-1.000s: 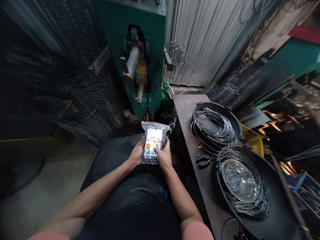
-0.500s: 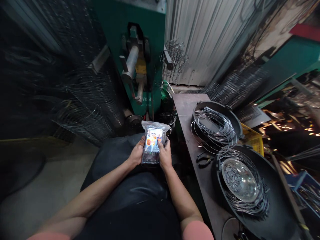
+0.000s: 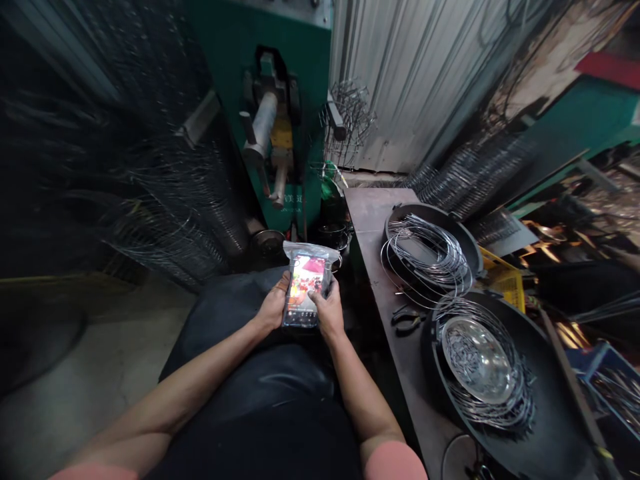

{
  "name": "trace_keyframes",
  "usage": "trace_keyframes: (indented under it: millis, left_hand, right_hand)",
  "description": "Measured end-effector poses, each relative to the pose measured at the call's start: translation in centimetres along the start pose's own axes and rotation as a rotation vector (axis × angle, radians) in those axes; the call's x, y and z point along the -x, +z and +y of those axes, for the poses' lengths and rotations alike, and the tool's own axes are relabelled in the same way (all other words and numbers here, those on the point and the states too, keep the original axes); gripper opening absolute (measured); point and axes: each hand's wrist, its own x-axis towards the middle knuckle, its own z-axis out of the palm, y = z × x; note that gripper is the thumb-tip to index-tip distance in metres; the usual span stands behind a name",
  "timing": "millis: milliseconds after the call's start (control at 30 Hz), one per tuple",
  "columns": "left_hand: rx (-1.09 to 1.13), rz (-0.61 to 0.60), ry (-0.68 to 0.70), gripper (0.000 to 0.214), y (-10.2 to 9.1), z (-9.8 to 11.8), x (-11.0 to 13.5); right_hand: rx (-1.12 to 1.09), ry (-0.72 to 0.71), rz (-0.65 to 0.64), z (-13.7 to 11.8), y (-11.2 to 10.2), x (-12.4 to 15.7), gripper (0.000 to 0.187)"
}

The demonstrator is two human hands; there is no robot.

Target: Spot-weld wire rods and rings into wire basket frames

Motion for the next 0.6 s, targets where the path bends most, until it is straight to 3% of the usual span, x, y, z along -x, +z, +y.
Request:
trace_keyframes:
  millis: [600]
  left_hand:
    - [-0.036,0.071,0.030,0.040,-0.44,-0.30,-0.45]
  right_hand:
    - [-0.015,-0.005,-0.006,-0.24,-0.02,0.15,0.070]
